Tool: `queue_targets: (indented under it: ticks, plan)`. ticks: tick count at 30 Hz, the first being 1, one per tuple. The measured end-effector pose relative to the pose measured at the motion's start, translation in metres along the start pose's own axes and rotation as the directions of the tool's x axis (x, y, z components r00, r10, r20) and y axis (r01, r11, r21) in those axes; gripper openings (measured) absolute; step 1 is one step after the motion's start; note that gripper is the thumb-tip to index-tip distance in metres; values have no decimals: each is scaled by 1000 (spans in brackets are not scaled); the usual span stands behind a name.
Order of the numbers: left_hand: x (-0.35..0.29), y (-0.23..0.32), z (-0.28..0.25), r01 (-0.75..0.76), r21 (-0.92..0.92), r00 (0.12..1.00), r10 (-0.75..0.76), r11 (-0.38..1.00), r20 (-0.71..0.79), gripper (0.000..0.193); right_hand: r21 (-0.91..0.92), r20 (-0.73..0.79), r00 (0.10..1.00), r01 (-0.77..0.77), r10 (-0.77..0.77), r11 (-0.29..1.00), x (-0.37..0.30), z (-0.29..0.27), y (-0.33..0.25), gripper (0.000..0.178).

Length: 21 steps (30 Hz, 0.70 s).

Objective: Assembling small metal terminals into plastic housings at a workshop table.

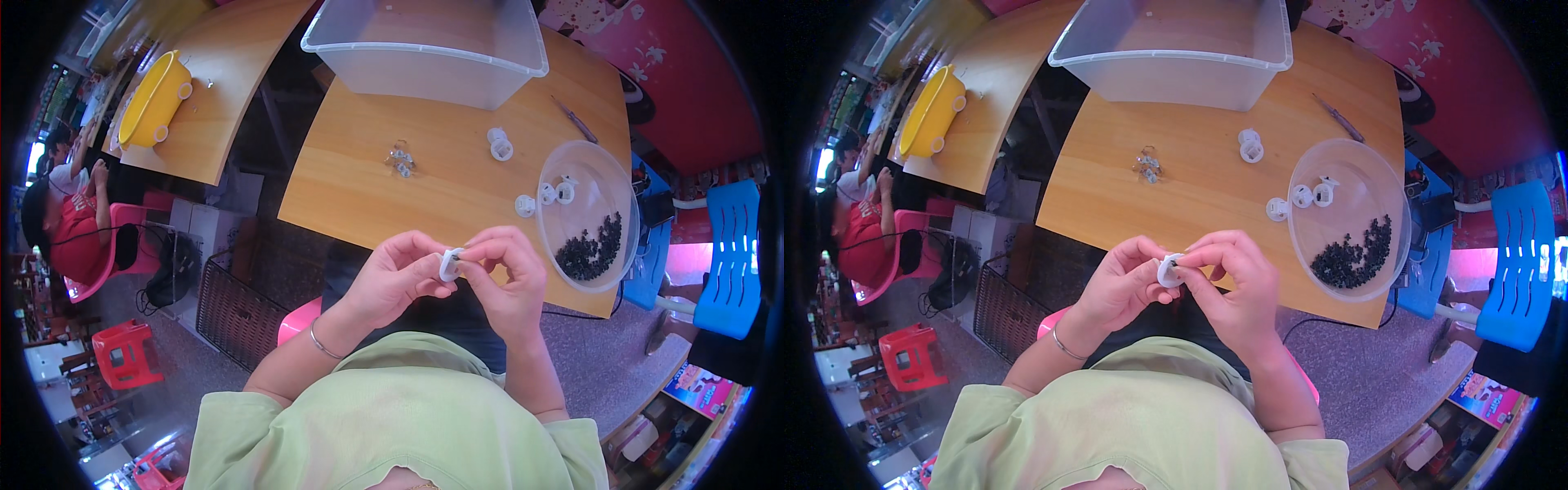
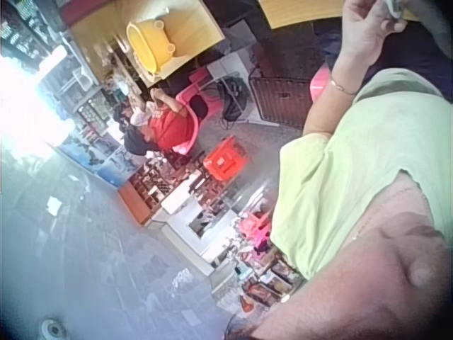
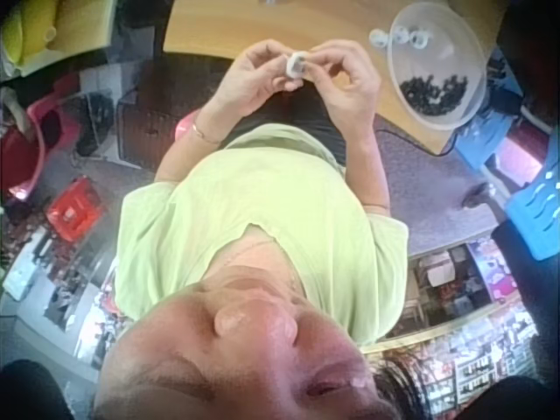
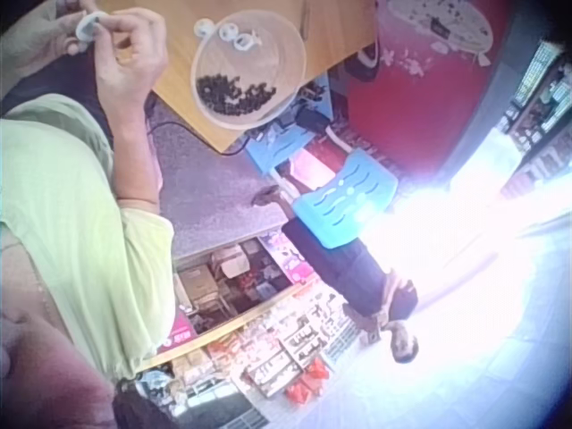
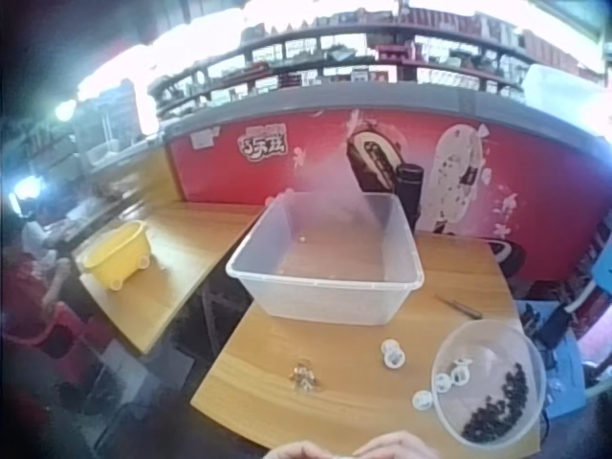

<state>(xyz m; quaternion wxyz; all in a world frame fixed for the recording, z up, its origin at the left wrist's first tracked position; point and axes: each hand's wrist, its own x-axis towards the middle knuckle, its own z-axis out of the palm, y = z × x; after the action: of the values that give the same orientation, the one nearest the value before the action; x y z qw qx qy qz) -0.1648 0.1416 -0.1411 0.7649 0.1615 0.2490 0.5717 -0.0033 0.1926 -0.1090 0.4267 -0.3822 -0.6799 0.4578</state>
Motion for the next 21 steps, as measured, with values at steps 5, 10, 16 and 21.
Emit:
queue_targets:
  ticks: [5,10,16,21]
  plan:
    - [-1,2,-1,-28,178,999,33,984,-27,14,37,48,998,-40,38,999,1,-3,8,14]
    - [1,5,5,-32,206,999,38,978,-23,15,273,113,973,-227,204,935,-1,1,10,18]
    - [1,6,16,-270,445,955,295,854,12,14,237,51,999,-24,13,971,-4,2,16,17]
    - [-1,5,19,-336,582,926,372,741,62,12,242,47,998,18,-30,970,-4,0,16,17]
